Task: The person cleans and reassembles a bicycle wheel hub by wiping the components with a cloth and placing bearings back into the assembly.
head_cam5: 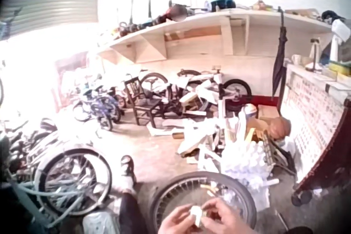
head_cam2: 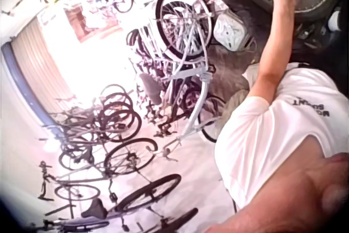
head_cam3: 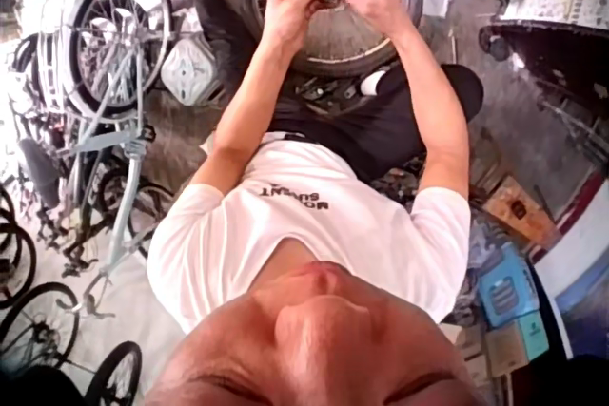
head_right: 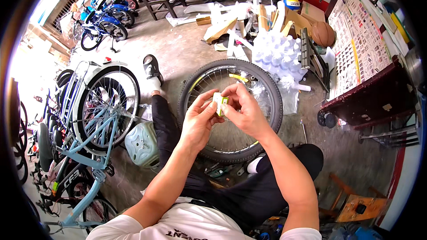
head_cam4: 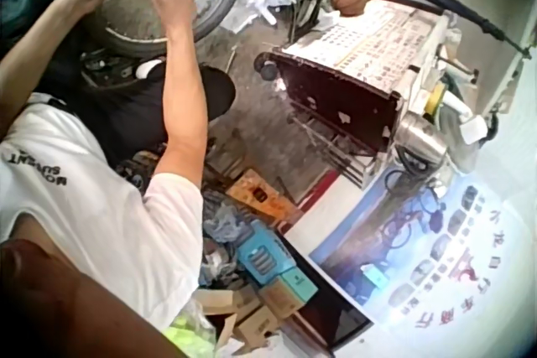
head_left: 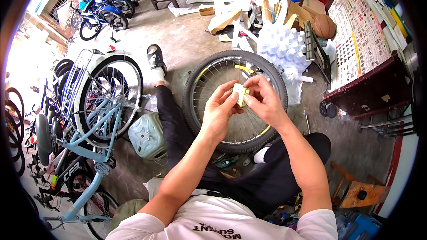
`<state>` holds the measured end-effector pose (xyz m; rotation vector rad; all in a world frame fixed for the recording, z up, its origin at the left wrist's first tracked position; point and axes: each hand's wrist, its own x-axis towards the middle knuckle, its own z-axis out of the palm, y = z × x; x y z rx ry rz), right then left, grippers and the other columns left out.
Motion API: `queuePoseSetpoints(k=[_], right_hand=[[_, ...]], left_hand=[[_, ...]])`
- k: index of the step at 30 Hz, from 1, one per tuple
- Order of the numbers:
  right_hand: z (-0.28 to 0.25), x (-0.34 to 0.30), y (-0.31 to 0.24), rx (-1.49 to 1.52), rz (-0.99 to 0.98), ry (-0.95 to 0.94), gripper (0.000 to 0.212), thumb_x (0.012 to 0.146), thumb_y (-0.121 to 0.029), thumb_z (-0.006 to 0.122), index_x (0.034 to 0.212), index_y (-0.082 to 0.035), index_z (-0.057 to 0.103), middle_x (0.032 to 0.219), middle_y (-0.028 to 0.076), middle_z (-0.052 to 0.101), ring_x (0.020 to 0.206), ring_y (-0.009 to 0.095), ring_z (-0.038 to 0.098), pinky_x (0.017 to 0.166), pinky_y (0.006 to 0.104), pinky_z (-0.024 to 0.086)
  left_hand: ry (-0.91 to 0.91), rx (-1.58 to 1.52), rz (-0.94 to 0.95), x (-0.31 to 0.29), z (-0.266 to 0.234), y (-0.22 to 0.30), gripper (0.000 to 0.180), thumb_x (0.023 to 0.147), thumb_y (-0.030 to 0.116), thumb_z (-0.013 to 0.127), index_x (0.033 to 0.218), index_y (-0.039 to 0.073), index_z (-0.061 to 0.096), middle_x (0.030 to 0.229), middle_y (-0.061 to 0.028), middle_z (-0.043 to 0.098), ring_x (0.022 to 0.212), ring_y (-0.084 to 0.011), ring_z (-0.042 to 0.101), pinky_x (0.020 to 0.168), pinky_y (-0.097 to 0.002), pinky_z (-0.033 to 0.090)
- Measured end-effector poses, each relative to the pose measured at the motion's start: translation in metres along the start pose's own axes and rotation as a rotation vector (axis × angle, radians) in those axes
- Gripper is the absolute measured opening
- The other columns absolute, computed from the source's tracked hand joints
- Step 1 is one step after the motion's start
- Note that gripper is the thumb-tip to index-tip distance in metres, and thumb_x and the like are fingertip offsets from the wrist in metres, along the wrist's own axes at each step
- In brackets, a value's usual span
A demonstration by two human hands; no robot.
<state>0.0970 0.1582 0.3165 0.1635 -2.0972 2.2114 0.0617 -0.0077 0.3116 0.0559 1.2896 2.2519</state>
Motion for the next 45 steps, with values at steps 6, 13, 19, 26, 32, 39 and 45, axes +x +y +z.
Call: queuePoseSetpoints(k=[6,13,19,26,32,39,45], right_hand=[[0.005,-0.004,0.005,-0.166,-0.082,0.049,0.027,0.090,-0.005,0.057,0.115,-0.002,0.048,0.088,0.006,0.063,0.071,0.009,0.056,0.064,0.0259,0.045],[0.005,-0.003,0.001,-0.110,-0.081,0.026,0.029,0.092,-0.006,0.052,0.120,-0.001,0.044,0.098,0.012,0.065,0.083,0.014,0.063,0.075,0.0302,0.050],[0.004,-0.001,0.009,-0.100,-0.055,0.006,0.029,0.093,-0.008,0.051,0.121,0.000,0.044,0.102,0.013,0.064,0.089,0.014,0.062,0.081,0.0314,0.050],[-0.002,-0.002,0.013,-0.139,-0.055,-0.009,0.029,0.094,-0.009,0.051,0.121,-0.001,0.046,0.094,0.010,0.065,0.085,0.013,0.062,0.077,0.0296,0.049],[-0.022,0.002,0.003,-0.082,0.225,0.006,0.020,0.097,-0.019,0.061,0.104,0.001,0.061,0.083,0.004,0.065,0.072,0.008,0.060,0.064,0.0250,0.049],[-0.016,0.001,-0.003,-0.073,0.376,-0.047,0.021,0.095,-0.020,0.068,0.097,0.000,0.067,0.081,0.003,0.066,0.067,0.009,0.061,0.061,0.0255,0.051],[-0.015,-0.003,0.004,-0.080,0.435,-0.038,0.021,0.093,-0.019,0.070,0.095,0.001,0.068,0.080,0.004,0.069,0.067,0.010,0.065,0.060,0.0256,0.052]], left_hand=[[0.012,0.023,-0.011,0.000,-0.001,-0.001,0.035,0.101,0.013,0.058,0.136,0.009,0.056,0.106,-0.0034,0.065,0.088,-0.0103,0.062,0.074,-0.0266,0.054],[0.035,-0.018,-0.036,0.001,-0.001,0.003,0.035,0.101,0.012,0.057,0.136,0.007,0.056,0.100,-0.0043,0.066,0.081,-0.0097,0.061,0.071,-0.0270,0.055],[0.063,-0.003,-0.029,0.001,0.000,0.003,0.036,0.101,0.010,0.056,0.137,0.007,0.056,0.096,-0.0038,0.064,0.077,-0.0097,0.060,0.070,-0.0285,0.056],[0.028,0.055,-0.006,0.005,-0.009,0.002,0.034,0.101,0.012,0.057,0.135,0.006,0.057,0.104,-0.0031,0.067,0.083,-0.0085,0.062,0.072,-0.0274,0.055],[-0.005,0.112,-0.033,0.006,-0.017,0.000,0.031,0.101,0.014,0.058,0.132,0.008,0.061,0.107,0.0000,0.068,0.087,-0.0069,0.061,0.073,-0.0261,0.053],[0.029,0.244,-0.011,0.005,-0.021,-0.004,0.025,0.100,0.013,0.059,0.124,0.009,0.068,0.106,0.0007,0.068,0.089,-0.0068,0.061,0.072,-0.0239,0.049],[0.004,0.373,0.017,0.007,-0.024,-0.008,0.024,0.100,0.011,0.058,0.120,0.008,0.070,0.105,0.0020,0.069,0.088,-0.0057,0.059,0.072,-0.0228,0.046]])
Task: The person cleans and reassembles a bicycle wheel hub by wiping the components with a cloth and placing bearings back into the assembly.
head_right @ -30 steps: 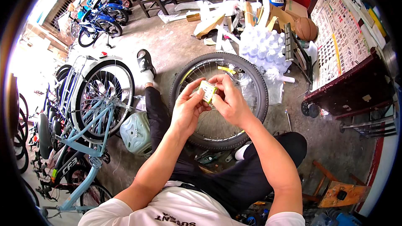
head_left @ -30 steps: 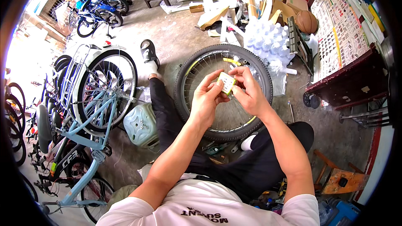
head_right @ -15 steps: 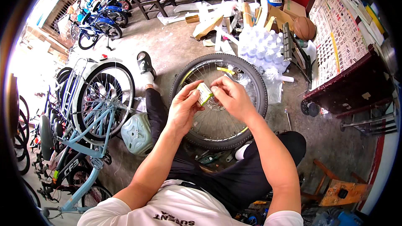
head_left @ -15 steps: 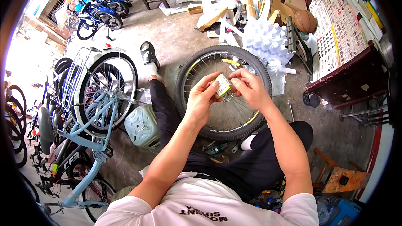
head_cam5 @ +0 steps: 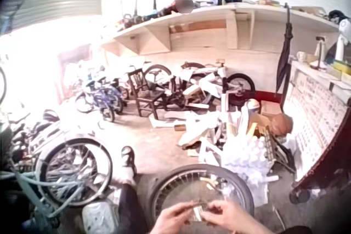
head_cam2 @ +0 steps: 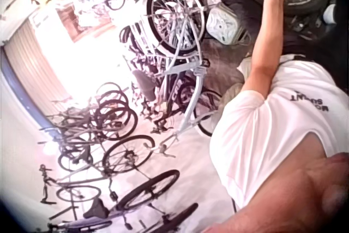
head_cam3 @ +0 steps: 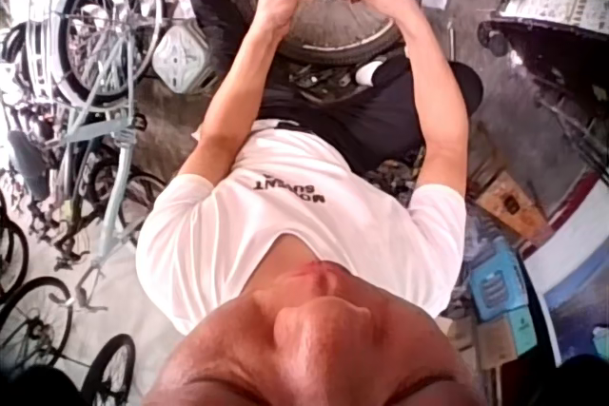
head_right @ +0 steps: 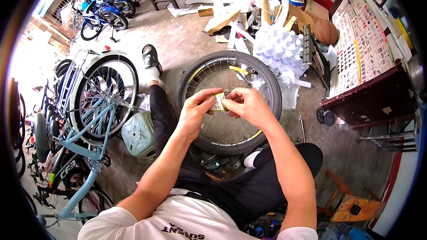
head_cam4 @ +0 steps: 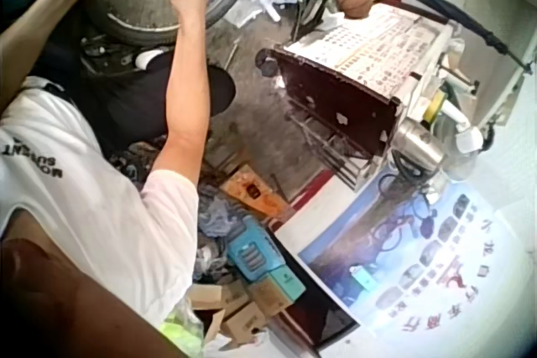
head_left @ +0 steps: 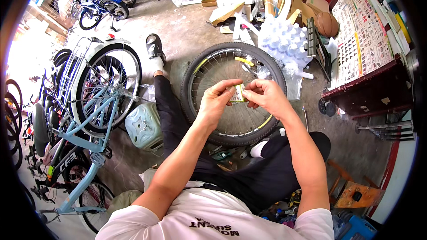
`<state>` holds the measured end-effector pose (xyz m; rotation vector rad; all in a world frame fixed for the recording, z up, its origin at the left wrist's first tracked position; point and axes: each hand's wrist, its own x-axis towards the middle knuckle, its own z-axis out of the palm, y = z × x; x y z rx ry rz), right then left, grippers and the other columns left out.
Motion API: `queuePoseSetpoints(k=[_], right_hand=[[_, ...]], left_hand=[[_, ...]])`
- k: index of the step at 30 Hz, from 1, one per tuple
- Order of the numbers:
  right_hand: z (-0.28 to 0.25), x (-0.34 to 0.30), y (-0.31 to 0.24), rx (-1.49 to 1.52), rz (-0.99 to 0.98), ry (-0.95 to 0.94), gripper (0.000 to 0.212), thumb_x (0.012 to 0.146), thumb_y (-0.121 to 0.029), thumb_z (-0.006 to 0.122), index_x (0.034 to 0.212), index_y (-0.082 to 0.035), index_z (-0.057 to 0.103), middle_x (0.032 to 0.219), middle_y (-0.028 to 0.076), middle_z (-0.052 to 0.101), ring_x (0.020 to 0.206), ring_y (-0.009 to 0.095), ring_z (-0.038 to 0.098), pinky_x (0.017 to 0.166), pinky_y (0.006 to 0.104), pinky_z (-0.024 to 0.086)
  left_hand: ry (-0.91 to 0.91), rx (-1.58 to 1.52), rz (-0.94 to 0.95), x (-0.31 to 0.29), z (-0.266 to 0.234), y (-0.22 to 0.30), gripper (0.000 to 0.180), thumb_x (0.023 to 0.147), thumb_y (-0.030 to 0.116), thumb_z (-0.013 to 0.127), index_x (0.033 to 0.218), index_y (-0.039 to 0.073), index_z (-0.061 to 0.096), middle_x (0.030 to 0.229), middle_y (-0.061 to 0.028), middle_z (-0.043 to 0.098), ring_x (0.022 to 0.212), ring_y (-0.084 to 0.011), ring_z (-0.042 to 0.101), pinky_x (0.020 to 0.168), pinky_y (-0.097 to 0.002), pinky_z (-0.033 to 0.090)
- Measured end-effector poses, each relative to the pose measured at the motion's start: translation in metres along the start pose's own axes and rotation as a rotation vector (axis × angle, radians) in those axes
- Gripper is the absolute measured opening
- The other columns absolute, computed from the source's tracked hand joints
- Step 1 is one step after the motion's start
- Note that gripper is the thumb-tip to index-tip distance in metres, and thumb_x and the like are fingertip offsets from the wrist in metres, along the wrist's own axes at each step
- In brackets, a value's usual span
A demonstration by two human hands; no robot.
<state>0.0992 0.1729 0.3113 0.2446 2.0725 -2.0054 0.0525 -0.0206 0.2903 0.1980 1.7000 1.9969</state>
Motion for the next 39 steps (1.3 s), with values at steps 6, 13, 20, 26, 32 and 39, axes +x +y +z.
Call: queuePoseSetpoints(k=[6,13,20,26,32,39], right_hand=[[0.001,0.005,0.005,-0.082,-0.005,0.013,0.017,0.093,-0.015,0.069,0.096,0.002,0.068,0.079,0.006,0.070,0.068,0.012,0.067,0.061,0.0268,0.055],[-0.004,0.004,0.006,-0.001,0.030,-0.061,0.016,0.093,-0.012,0.066,0.092,0.003,0.070,0.080,0.008,0.071,0.070,0.015,0.070,0.063,0.0277,0.057],[-0.008,0.004,0.006,0.024,0.050,-0.100,0.017,0.094,-0.012,0.065,0.094,0.004,0.070,0.082,0.010,0.071,0.071,0.017,0.071,0.065,0.0293,0.058],[-0.008,0.002,0.000,0.135,0.060,-0.143,0.021,0.095,-0.017,0.064,0.094,0.004,0.070,0.082,0.011,0.072,0.072,0.018,0.071,0.066,0.0310,0.059],[-0.003,0.000,0.003,0.017,0.036,-0.068,0.020,0.095,-0.016,0.066,0.091,0.004,0.069,0.079,0.008,0.070,0.071,0.014,0.069,0.065,0.0287,0.058],[-0.007,0.002,0.005,-0.037,0.014,-0.115,0.023,0.094,-0.015,0.064,0.083,0.004,0.070,0.076,0.008,0.070,0.069,0.013,0.069,0.066,0.0273,0.059]], left_hand=[[-0.005,0.082,-0.003,0.000,-0.002,-0.005,0.024,0.100,0.011,0.058,0.120,0.008,0.071,0.104,0.0024,0.070,0.087,-0.0047,0.058,0.071,-0.0225,0.044],[-0.015,0.036,-0.027,-0.003,-0.004,-0.007,0.024,0.099,0.012,0.060,0.120,0.008,0.071,0.103,0.0025,0.070,0.087,-0.0048,0.058,0.070,-0.0223,0.044],[-0.019,-0.011,-0.043,-0.006,-0.004,-0.011,0.024,0.100,0.014,0.060,0.120,0.008,0.070,0.102,0.0026,0.070,0.086,-0.0046,0.058,0.070,-0.0223,0.043],[-0.024,-0.112,-0.048,-0.009,-0.004,-0.008,0.024,0.100,0.015,0.060,0.121,0.007,0.070,0.101,0.0024,0.069,0.086,-0.0046,0.058,0.069,-0.0221,0.043],[-0.027,0.020,-0.045,-0.011,-0.001,-0.009,0.024,0.100,0.013,0.060,0.121,0.008,0.070,0.103,0.0024,0.070,0.087,-0.0047,0.059,0.069,-0.0222,0.044],[-0.024,0.016,-0.065,-0.012,-0.002,-0.012,0.024,0.100,0.014,0.060,0.121,0.008,0.070,0.108,0.0022,0.070,0.088,-0.0044,0.059,0.069,-0.0223,0.044]])
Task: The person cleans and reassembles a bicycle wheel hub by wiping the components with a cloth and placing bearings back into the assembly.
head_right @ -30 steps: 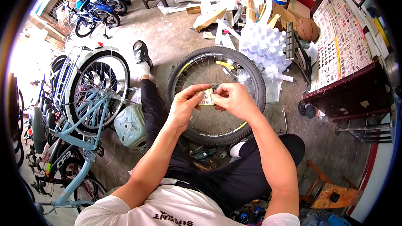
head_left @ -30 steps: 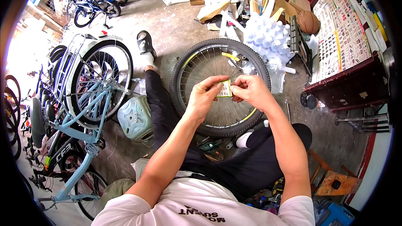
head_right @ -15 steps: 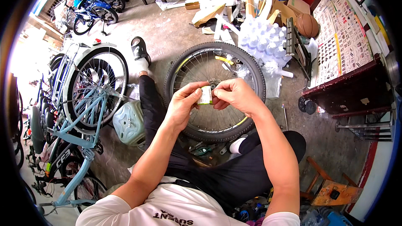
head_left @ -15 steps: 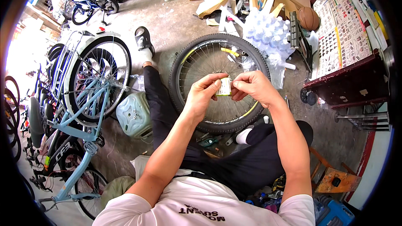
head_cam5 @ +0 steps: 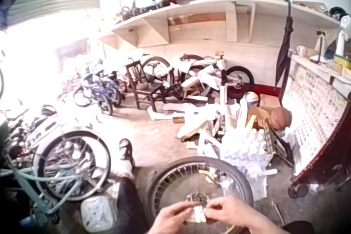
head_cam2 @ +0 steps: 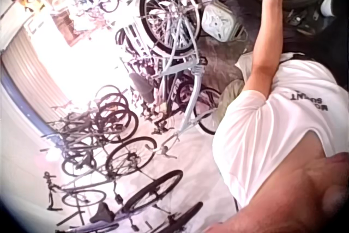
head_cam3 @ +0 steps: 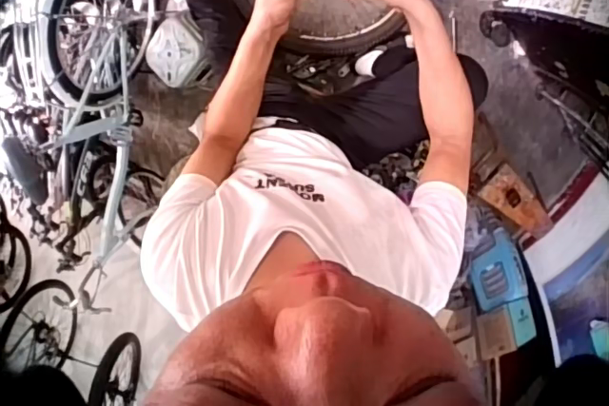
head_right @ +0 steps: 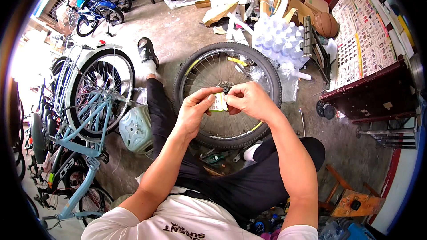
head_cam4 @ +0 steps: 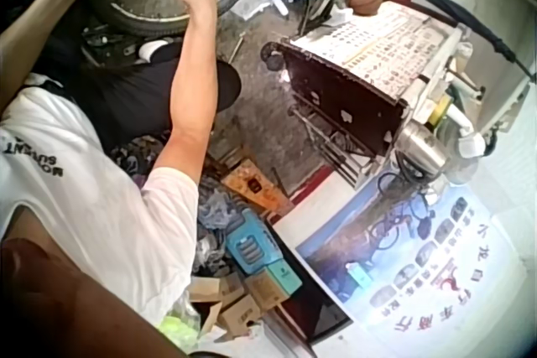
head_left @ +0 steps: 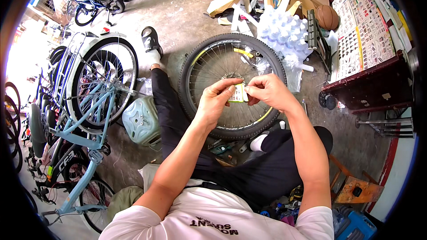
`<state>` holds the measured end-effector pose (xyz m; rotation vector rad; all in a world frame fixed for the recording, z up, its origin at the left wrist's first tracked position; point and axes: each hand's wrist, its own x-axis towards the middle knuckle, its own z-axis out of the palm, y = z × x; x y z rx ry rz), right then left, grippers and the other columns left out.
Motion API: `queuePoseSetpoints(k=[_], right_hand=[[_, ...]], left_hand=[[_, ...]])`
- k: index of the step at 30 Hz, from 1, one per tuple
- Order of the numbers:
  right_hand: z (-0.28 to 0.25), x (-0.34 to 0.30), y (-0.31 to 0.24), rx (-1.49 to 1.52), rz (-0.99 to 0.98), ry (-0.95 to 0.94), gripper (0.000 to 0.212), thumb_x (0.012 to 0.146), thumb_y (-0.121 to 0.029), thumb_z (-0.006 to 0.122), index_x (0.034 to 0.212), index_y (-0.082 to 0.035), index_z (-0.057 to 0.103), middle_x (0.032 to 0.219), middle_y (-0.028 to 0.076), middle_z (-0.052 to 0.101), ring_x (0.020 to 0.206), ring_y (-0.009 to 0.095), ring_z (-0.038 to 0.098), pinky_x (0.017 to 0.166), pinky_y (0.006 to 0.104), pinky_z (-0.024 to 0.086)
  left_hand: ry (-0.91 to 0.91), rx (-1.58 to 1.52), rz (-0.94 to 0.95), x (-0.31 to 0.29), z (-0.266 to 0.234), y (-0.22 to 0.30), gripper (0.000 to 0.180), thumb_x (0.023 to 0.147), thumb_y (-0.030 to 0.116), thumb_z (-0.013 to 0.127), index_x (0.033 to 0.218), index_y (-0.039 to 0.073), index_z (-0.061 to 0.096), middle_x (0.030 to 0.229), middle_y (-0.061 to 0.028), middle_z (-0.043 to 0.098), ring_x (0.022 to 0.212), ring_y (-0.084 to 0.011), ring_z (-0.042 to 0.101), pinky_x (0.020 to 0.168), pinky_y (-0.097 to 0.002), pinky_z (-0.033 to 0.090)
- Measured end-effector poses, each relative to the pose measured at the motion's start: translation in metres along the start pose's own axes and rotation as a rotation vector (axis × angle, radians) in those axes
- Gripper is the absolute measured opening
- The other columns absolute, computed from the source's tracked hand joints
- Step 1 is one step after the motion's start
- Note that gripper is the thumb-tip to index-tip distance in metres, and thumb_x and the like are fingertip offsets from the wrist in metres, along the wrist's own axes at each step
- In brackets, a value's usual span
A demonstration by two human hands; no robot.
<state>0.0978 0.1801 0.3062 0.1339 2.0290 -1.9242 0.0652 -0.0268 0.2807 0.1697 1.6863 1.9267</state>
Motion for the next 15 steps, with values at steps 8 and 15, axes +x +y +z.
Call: queuePoseSetpoints(k=[8,15], right_hand=[[-0.005,0.000,0.003,0.189,0.018,-0.069,0.024,0.096,-0.017,0.059,0.089,0.003,0.070,0.082,0.010,0.071,0.071,0.017,0.071,0.065,0.0297,0.059],[0.009,0.003,-0.008,0.219,0.029,0.019,0.024,0.096,-0.018,0.058,0.107,0.002,0.064,0.083,0.008,0.069,0.069,0.015,0.068,0.064,0.0287,0.058]], left_hand=[[-0.018,-0.122,0.016,0.000,-0.001,-0.002,0.025,0.102,0.016,0.057,0.123,0.008,0.068,0.105,0.0021,0.069,0.088,-0.0052,0.059,0.070,-0.0230,0.044],[0.025,-0.157,0.021,0.000,-0.004,-0.002,0.025,0.102,0.017,0.057,0.123,0.009,0.068,0.103,0.0022,0.068,0.088,-0.0047,0.058,0.069,-0.0224,0.043]])
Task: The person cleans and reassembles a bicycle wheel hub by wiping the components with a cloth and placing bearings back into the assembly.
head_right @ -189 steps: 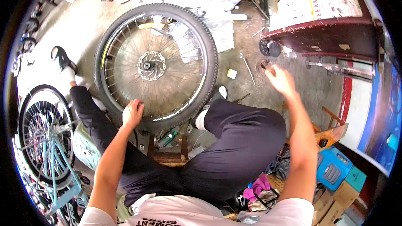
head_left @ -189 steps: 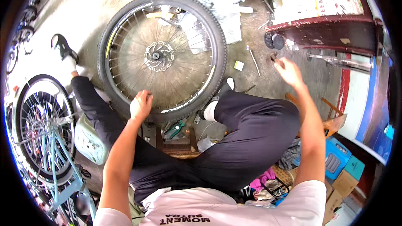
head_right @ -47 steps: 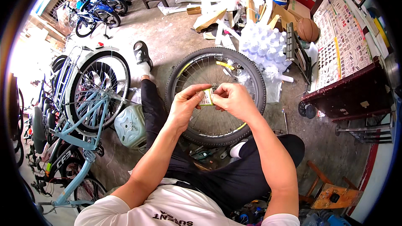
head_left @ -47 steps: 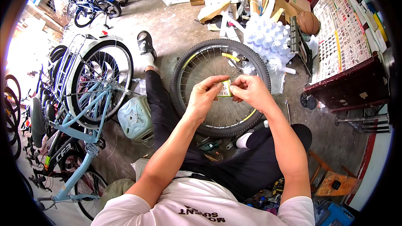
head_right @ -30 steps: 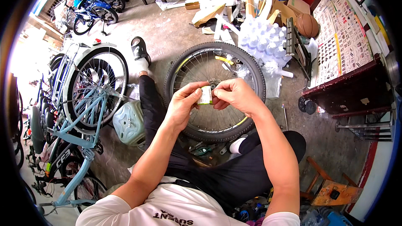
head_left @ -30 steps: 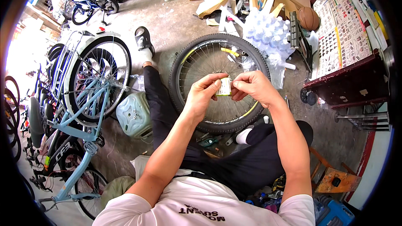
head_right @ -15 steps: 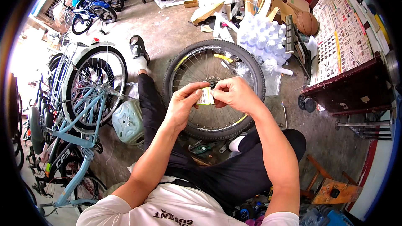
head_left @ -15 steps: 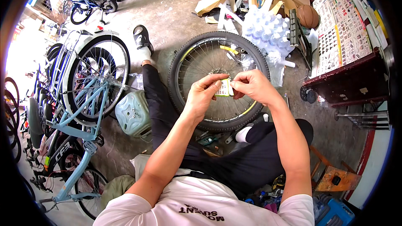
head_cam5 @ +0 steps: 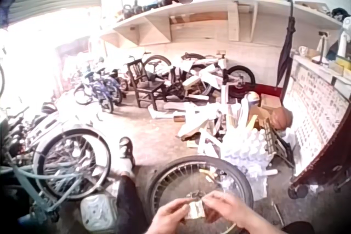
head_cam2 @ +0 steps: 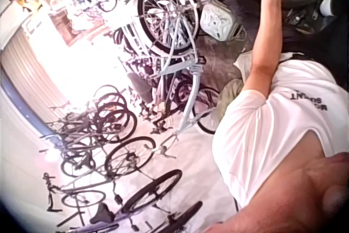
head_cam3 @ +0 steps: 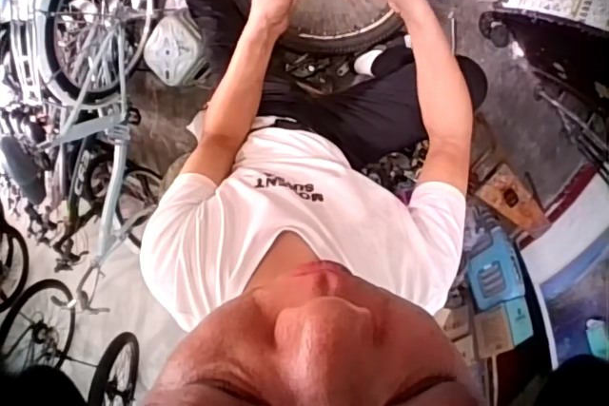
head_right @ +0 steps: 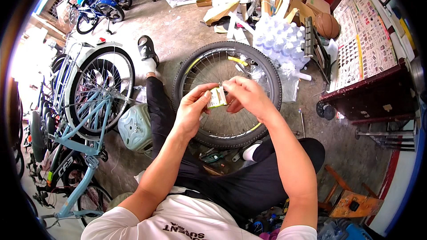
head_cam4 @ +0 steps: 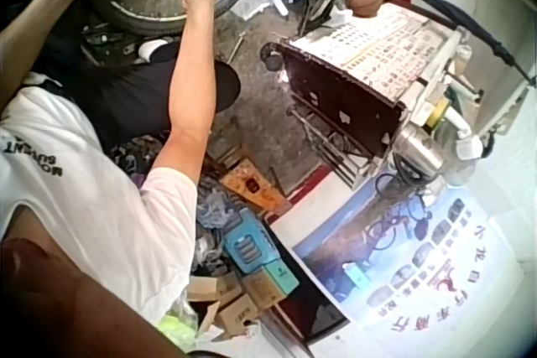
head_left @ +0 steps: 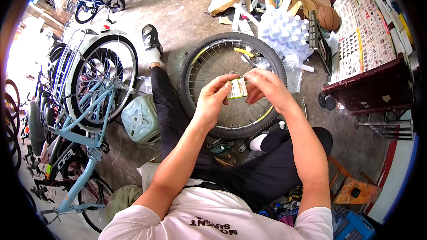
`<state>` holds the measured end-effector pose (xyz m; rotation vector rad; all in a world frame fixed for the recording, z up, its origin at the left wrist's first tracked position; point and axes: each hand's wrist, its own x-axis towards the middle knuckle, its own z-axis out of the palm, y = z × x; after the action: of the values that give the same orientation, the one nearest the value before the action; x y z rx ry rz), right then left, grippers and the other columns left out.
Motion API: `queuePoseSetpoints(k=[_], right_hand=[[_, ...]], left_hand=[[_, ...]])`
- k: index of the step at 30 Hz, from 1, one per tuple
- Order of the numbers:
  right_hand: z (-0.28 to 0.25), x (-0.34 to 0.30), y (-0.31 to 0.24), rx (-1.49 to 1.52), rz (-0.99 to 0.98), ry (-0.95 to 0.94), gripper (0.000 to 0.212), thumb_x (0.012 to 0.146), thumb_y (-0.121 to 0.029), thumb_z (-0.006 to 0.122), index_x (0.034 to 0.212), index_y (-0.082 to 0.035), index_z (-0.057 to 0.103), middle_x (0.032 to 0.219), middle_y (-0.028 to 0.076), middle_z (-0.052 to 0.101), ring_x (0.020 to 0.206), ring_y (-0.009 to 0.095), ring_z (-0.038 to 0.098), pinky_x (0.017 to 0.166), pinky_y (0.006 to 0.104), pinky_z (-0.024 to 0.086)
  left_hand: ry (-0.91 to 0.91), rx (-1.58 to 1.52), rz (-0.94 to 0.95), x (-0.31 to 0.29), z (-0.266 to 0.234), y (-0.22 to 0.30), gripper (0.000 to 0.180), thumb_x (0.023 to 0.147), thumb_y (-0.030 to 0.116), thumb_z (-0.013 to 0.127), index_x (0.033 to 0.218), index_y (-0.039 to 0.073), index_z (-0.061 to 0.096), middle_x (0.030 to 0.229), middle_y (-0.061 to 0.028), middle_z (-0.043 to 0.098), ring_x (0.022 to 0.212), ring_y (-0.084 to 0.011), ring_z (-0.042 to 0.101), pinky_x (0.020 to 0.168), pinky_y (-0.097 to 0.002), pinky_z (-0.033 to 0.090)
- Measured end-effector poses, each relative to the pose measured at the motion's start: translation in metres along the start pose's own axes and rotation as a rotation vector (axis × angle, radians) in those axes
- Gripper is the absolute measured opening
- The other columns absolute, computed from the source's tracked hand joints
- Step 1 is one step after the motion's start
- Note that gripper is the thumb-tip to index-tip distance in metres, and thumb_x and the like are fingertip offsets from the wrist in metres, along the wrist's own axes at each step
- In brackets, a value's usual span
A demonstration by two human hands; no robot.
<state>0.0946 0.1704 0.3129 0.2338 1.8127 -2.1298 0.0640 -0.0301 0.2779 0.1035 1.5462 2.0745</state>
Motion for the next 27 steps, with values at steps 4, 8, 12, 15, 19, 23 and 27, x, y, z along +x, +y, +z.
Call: queuePoseSetpoints(k=[4,8,12,15,19,23,27], right_hand=[[0.005,0.003,0.015,-0.204,-0.138,0.073,0.025,0.095,-0.010,0.055,0.118,0.000,0.060,0.086,0.007,0.068,0.071,0.010,0.064,0.063,0.0274,0.056],[0.003,0.004,0.010,-0.014,-0.125,0.000,0.032,0.093,-0.003,0.052,0.125,-0.001,0.057,0.092,0.006,0.068,0.076,0.011,0.064,0.066,0.0272,0.057],[0.005,0.001,0.008,0.039,-0.132,-0.001,0.034,0.095,-0.001,0.049,0.129,-0.001,0.055,0.094,0.006,0.068,0.077,0.011,0.065,0.068,0.0274,0.057],[0.007,0.000,0.008,0.017,-0.158,0.034,0.034,0.097,-0.002,0.048,0.131,-0.002,0.053,0.096,0.007,0.068,0.078,0.012,0.065,0.071,0.0275,0.056],[0.007,0.000,0.008,-0.043,-0.202,0.059,0.033,0.099,-0.003,0.048,0.132,-0.003,0.052,0.097,0.008,0.068,0.079,0.012,0.066,0.072,0.0273,0.056],[0.012,-0.001,0.007,-0.033,-0.218,0.059,0.031,0.100,-0.005,0.049,0.131,0.000,0.051,0.100,0.008,0.069,0.081,0.011,0.065,0.075,0.0267,0.055],[0.009,0.005,0.020,0.003,-0.252,0.089,0.031,0.100,-0.003,0.049,0.131,-0.001,0.051,0.102,0.011,0.069,0.082,0.013,0.067,0.073,0.0272,0.056]], left_hand=[[0.042,0.118,0.027,0.000,0.003,-0.001,0.025,0.103,0.017,0.056,0.123,0.009,0.067,0.102,0.0026,0.067,0.087,-0.0040,0.056,0.069,-0.0219,0.043],[0.061,0.036,0.005,0.001,0.002,-0.003,0.026,0.103,0.019,0.056,0.124,0.009,0.066,0.103,0.0029,0.066,0.087,-0.0044,0.056,0.069,-0.0222,0.043],[0.064,-0.009,-0.006,0.003,0.004,-0.002,0.028,0.103,0.021,0.056,0.127,0.008,0.064,0.104,0.0028,0.065,0.087,-0.0046,0.055,0.069,-0.0225,0.042],[0.094,-0.057,-0.018,0.003,0.003,-0.003,0.031,0.103,0.023,0.057,0.130,0.008,0.061,0.102,0.0014,0.064,0.083,-0.0057,0.055,0.068,-0.0232,0.044],[0.066,-0.155,-0.083,0.004,0.000,-0.007,0.034,0.104,0.023,0.056,0.133,0.006,0.057,0.097,-0.0003,0.062,0.077,-0.0073,0.056,0.066,-0.0251,0.048],[0.062,-0.184,-0.059,0.001,0.000,-0.004,0.037,0.104,0.022,0.054,0.136,0.004,0.053,0.099,-0.0013,0.062,0.077,-0.0081,0.056,0.067,-0.0259,0.049],[0.015,-0.292,-0.011,0.000,0.007,0.000,0.038,0.103,0.020,0.056,0.137,0.003,0.052,0.104,-0.0019,0.062,0.079,-0.0087,0.056,0.069,-0.0258,0.049]])
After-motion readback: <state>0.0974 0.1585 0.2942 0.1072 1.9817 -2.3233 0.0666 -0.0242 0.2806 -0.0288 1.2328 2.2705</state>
